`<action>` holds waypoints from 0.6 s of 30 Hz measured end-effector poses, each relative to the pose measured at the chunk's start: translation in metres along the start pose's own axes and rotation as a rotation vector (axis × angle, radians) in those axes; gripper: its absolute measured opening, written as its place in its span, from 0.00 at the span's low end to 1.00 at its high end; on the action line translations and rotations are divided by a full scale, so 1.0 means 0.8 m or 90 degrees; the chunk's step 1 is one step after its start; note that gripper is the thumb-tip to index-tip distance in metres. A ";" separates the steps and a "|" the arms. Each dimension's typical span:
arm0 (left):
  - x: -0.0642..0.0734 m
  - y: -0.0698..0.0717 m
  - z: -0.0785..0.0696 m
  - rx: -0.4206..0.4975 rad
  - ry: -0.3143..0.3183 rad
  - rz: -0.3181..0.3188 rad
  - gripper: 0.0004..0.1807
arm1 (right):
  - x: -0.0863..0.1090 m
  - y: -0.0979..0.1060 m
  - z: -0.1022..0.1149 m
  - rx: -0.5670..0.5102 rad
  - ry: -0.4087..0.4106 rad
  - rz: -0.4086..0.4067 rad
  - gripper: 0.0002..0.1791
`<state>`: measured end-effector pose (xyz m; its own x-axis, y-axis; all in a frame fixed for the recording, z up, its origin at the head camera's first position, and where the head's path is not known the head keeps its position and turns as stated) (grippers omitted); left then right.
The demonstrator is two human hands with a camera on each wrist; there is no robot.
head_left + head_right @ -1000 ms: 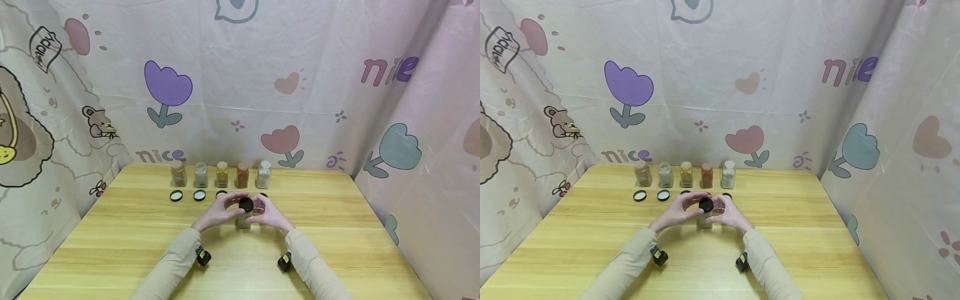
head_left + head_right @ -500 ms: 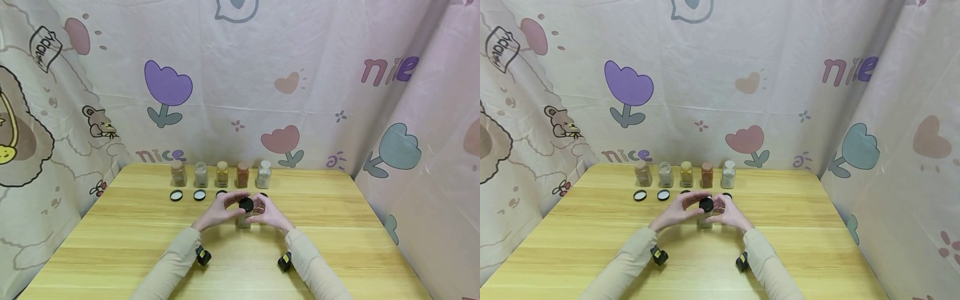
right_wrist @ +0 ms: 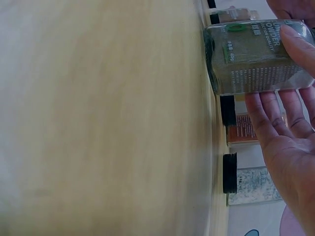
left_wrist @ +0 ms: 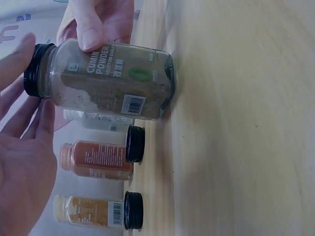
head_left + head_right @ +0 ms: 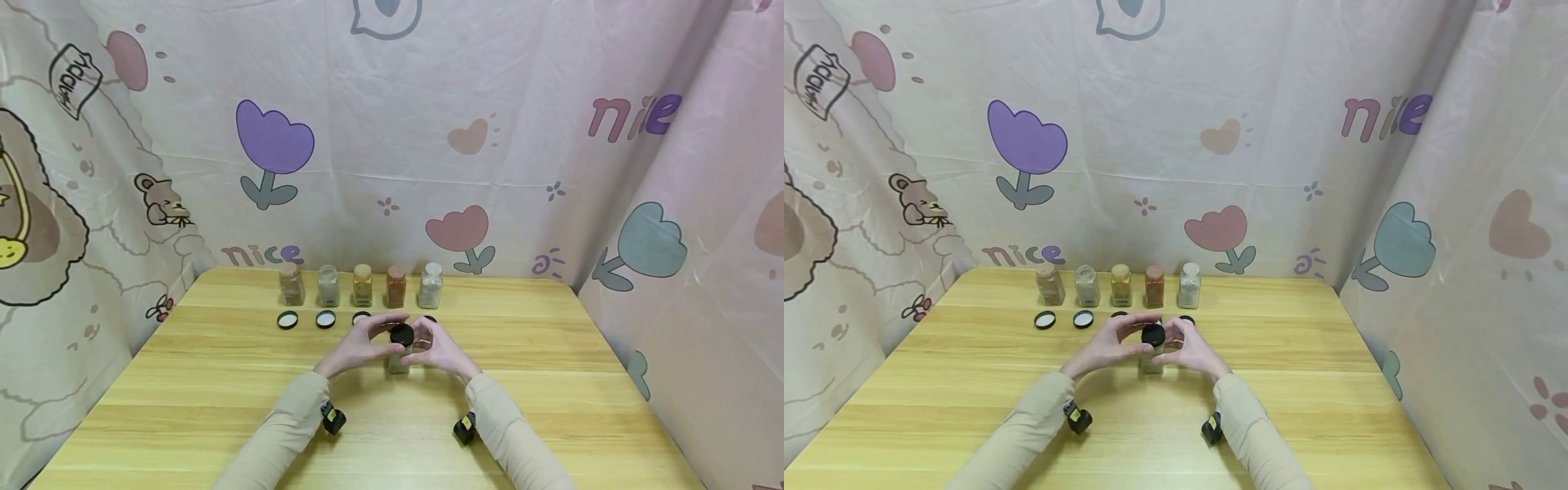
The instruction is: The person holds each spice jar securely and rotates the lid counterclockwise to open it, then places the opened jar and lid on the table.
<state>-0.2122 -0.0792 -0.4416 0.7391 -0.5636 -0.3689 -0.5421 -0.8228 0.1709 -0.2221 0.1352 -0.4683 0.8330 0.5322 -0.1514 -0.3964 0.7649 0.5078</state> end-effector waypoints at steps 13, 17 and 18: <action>-0.001 -0.003 0.001 -0.045 -0.008 -0.017 0.27 | -0.001 0.000 -0.001 -0.001 -0.005 -0.005 0.27; -0.001 -0.003 0.002 -0.030 0.011 -0.015 0.30 | -0.001 0.000 -0.001 -0.001 -0.002 -0.003 0.26; 0.000 -0.003 0.001 -0.025 0.015 -0.010 0.30 | -0.001 0.000 -0.001 -0.002 -0.003 -0.002 0.26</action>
<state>-0.2117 -0.0771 -0.4430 0.7570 -0.5519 -0.3498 -0.5148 -0.8334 0.2011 -0.2228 0.1347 -0.4689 0.8361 0.5277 -0.1499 -0.3945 0.7682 0.5043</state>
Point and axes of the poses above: each hand's wrist, its own x-axis away from the middle knuckle, its own y-axis out of the back of the hand, z = x × y, the point moved 1 cm from there along -x, towards the middle knuckle, and after that the axes turned 13 degrees about x, right-handed, at the moved point
